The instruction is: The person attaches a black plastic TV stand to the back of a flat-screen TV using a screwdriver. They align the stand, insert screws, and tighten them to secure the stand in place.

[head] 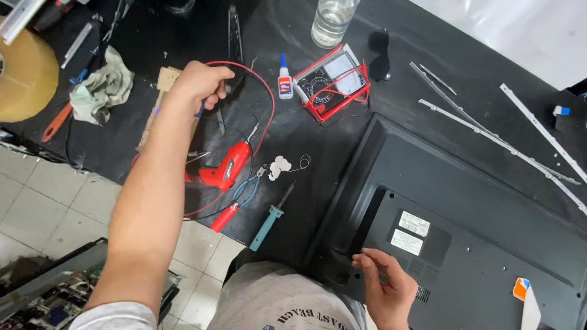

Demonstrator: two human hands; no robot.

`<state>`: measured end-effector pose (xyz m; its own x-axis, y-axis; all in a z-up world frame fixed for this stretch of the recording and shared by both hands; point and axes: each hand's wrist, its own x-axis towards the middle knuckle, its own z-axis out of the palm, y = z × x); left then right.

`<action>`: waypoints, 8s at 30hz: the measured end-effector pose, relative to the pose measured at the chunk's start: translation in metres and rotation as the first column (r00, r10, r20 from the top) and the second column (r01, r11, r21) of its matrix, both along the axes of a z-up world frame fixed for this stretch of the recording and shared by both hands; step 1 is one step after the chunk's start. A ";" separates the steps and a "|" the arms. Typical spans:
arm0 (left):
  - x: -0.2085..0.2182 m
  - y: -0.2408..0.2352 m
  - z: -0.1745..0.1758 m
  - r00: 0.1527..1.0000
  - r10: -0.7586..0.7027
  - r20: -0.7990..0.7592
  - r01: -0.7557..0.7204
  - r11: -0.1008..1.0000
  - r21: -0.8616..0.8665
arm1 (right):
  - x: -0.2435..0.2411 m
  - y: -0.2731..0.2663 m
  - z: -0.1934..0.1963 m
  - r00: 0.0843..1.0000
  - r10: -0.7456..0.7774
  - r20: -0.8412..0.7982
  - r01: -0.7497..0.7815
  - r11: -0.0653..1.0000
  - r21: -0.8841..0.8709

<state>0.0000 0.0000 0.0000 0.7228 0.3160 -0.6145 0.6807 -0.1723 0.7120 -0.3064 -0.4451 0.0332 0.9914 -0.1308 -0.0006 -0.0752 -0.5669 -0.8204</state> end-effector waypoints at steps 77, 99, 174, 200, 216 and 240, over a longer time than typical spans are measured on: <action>-0.607 -0.808 -0.121 0.217 -0.738 0.639 0.476 0.652 0.590 | -0.363 -0.557 -0.121 0.956 -0.208 0.207 0.214 0.977 -0.007; -0.677 -0.861 -0.047 0.299 -0.516 0.803 0.076 0.851 0.519 | -0.372 -0.630 -0.086 0.593 0.282 0.754 -0.239 0.956 -0.169; -0.574 -0.904 -0.160 0.881 -0.189 0.433 0.364 0.857 -0.366 | -0.275 -0.621 -0.152 0.879 0.015 0.476 0.073 0.983 -0.167; -0.569 -0.900 -0.182 0.936 -0.173 0.307 0.277 0.901 -0.335 | -0.253 -0.636 -0.142 0.815 0.177 0.552 0.086 0.905 -0.417; -0.587 -0.894 -0.161 0.965 -0.146 0.217 0.200 0.947 -0.252 | -0.238 -0.633 -0.120 0.891 0.221 0.395 -0.107 0.951 -0.292; -0.592 -0.905 -0.169 0.852 -0.151 0.502 0.195 0.980 -0.035 | -0.233 -0.643 -0.120 0.902 0.252 0.352 -0.144 0.941 -0.305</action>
<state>-0.5915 -0.9051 -0.1689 0.9762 0.1219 -0.1794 0.1996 -0.1809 0.9630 -0.5393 -1.0881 -0.0873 0.9130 0.1261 0.3879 0.3480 -0.7369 -0.5796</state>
